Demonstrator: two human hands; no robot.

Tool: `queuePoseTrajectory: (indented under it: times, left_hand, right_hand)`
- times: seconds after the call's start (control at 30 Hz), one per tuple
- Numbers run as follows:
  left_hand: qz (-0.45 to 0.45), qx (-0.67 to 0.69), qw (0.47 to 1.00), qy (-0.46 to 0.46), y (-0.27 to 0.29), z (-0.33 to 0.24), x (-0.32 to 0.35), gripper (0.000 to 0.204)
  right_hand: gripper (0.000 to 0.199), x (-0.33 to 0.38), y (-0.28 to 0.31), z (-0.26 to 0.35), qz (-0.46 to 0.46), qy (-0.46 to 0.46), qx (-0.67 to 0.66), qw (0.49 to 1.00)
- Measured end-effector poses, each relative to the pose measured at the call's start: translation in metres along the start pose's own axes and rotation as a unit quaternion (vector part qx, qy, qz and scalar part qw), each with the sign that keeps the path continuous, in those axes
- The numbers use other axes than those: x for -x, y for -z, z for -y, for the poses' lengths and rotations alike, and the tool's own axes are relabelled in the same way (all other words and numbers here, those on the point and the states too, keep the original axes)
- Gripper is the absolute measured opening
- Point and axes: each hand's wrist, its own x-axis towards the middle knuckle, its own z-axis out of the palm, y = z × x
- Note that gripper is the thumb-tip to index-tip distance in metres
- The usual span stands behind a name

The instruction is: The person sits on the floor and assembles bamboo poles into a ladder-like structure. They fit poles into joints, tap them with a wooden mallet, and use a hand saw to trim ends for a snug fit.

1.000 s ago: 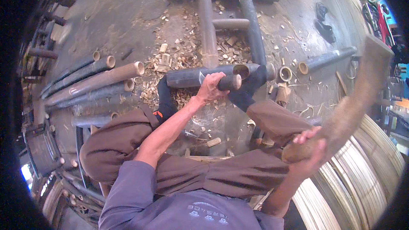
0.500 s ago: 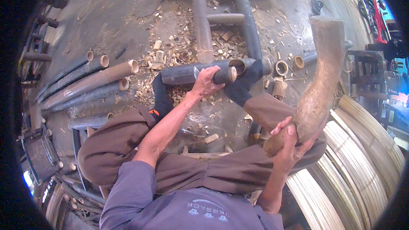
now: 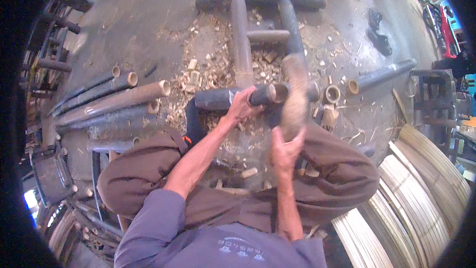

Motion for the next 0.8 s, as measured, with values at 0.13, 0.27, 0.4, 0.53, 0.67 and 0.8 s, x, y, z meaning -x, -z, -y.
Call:
queuePoseTrajectory:
  times: [0.13,0.27,0.4,0.53,0.67,0.8]
  left_hand:
    - [0.075,-0.013,0.996,0.046,0.005,-0.010,-0.002,0.045]
    - [0.133,-0.001,0.989,0.066,-0.012,-0.005,-0.010,0.050]
    - [0.077,-0.053,0.995,0.022,-0.007,0.012,0.013,0.050]
    - [0.099,-0.057,0.993,0.035,0.001,-0.003,0.007,0.043]
    - [0.104,-0.069,0.992,0.016,-0.006,-0.015,-0.004,0.044]
    - [0.110,-0.093,0.990,-0.001,0.002,-0.002,0.002,0.047]
  right_hand:
    - [0.040,-0.022,0.066,0.038,-0.038,-0.002,-0.068,0.997]
    - [0.051,0.018,-0.005,-0.024,-0.011,0.012,0.002,1.000]
    - [0.076,0.013,0.002,-0.015,0.112,-0.117,-0.037,0.986]
    - [0.038,-0.025,0.062,-0.012,-0.084,0.028,-0.078,0.993]
    - [0.018,-0.055,0.052,-0.111,0.131,0.076,-0.058,0.987]
    - [0.042,0.019,-0.016,-0.091,0.055,-0.054,0.003,0.997]
